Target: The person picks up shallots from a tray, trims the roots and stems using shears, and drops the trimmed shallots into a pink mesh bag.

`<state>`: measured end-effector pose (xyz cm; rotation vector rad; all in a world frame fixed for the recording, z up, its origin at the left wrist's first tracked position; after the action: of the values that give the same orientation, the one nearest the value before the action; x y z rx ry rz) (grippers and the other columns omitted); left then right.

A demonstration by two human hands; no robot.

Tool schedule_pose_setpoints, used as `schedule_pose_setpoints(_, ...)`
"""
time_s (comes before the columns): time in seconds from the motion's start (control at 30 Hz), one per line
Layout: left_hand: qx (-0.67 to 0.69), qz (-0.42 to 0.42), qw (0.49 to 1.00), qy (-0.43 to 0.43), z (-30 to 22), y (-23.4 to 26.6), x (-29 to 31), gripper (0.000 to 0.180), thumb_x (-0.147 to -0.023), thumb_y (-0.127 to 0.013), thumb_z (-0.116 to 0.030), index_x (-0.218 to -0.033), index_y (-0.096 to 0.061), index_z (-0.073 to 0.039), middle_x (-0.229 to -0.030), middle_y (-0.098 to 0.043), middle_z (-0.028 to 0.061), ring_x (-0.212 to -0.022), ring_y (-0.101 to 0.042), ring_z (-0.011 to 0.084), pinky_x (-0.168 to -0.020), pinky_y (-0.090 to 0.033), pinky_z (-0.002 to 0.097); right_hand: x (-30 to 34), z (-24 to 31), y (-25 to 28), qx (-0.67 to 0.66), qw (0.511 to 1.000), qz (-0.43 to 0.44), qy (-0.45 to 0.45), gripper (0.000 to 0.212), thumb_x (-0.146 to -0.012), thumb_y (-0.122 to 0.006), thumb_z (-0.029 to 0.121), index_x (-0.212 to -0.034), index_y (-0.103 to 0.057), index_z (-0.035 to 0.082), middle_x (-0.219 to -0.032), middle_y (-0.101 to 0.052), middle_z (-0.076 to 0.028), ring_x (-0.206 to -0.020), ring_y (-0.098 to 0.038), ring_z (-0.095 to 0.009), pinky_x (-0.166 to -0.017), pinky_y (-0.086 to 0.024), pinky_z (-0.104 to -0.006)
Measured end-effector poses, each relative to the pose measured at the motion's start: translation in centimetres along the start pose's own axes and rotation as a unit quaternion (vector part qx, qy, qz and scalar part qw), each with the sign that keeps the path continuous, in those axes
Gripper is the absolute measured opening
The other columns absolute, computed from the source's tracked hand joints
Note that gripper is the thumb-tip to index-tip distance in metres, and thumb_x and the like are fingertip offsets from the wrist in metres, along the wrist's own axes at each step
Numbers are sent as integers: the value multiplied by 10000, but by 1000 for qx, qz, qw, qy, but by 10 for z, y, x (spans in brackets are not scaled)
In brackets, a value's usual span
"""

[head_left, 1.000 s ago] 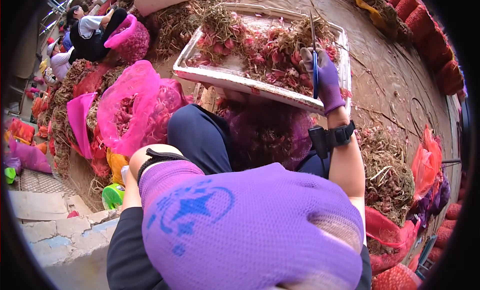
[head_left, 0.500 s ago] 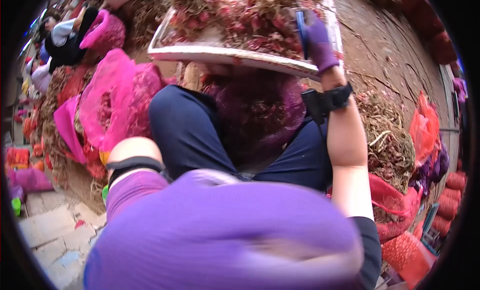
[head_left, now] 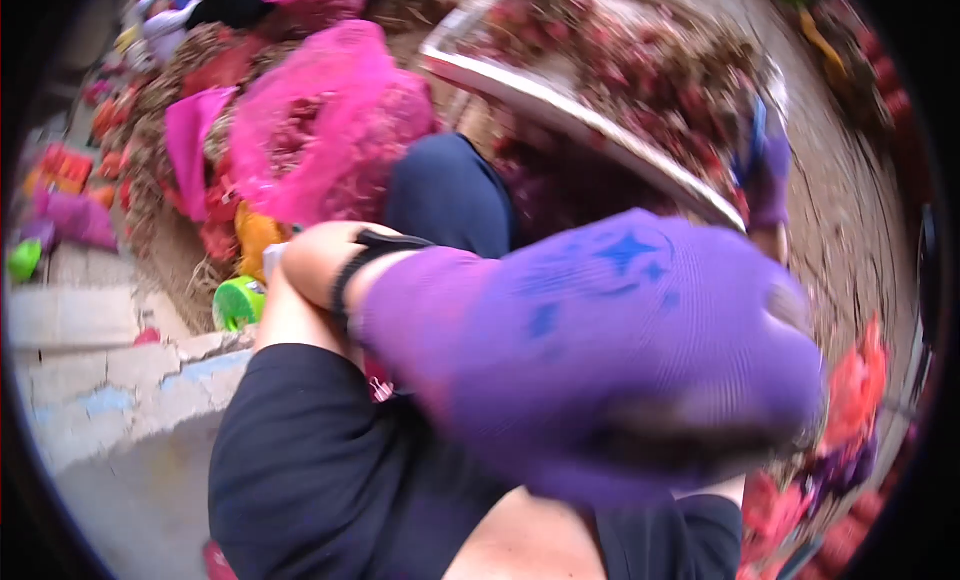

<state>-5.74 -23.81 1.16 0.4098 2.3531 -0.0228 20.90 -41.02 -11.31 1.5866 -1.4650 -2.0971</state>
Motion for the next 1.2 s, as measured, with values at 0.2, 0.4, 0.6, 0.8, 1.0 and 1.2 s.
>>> schedule_pose_setpoints(0.2, -303, -3, 927, 219, -49, 80, 34, 462, -843, -628, -211, -1229, -502, 10, -1098, -570, 159, -997, -574, 291, -868, -452, 362, 2, 19, 3, -394, 863, 49, -312, 344, -935, -555, 333, -1104, -569, 33, -939, -645, -68, -739, -638, -136, -653, -517, -267)
schedule_pose_setpoints(0.4, -671, -182, 590, 411, -51, 203, 141, 792, -791, -651, -473, -1349, -371, 14, -1333, -441, 263, -1206, -489, 341, -986, -398, 398, -14, 49, 1, -431, 796, 112, -410, 426, -915, -562, 413, -1120, -543, 40, -931, -634, -69, -853, -642, -166, -686, -526, -265)
schedule_pose_setpoints(0.6, -408, -56, 752, 515, 20, 211, 181, 507, -844, -632, -287, -1242, -483, -11, -1092, -618, 165, -1024, -594, 233, -847, -459, 332, -18, 52, -11, -444, 769, 139, -439, 473, -890, -574, 465, -1121, -542, 54, -985, -641, -126, -830, -634, -185, -715, -503, -301)
schedule_pose_setpoints(0.8, -421, -64, 836, 346, 45, 151, 132, 313, -891, -501, -171, -1133, -524, 25, -1012, -585, 194, -961, -577, 289, -834, -448, 370, -23, 61, -8, -429, 780, 149, -431, 433, -892, -575, 460, -1080, -549, 71, -928, -645, -100, -782, -621, -164, -683, -484, -284)
schedule_pose_setpoints(1.0, -473, 38, 813, 337, 5, 248, 161, 456, -926, -465, -382, -1126, -557, 18, -1030, -622, 206, -973, -602, 320, -858, -470, 365, -25, 68, -4, -427, 792, 140, -413, 366, -906, -571, 431, -1032, -558, 88, -807, -605, -11, -690, -566, -89, -619, -440, -224)
schedule_pose_setpoints(1.2, -538, 24, 521, 662, -17, 313, 188, 427, -863, -514, -297, -1180, -569, -16, -1085, -635, 191, -970, -631, 303, -859, -491, 380, -26, 67, -1, -396, 813, 140, -402, 422, -906, -558, 457, -1063, -564, 65, -828, -613, -23, -707, -573, -90, -616, -452, -231)
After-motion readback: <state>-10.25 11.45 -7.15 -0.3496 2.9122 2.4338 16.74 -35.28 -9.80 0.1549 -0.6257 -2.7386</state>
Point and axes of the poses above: each hand's wrist, its own x-axis away from the middle knuckle, its own y-axis out of the back of the hand, z = x × y, the point moved 1 cm from there along -x, towards the middle knuckle
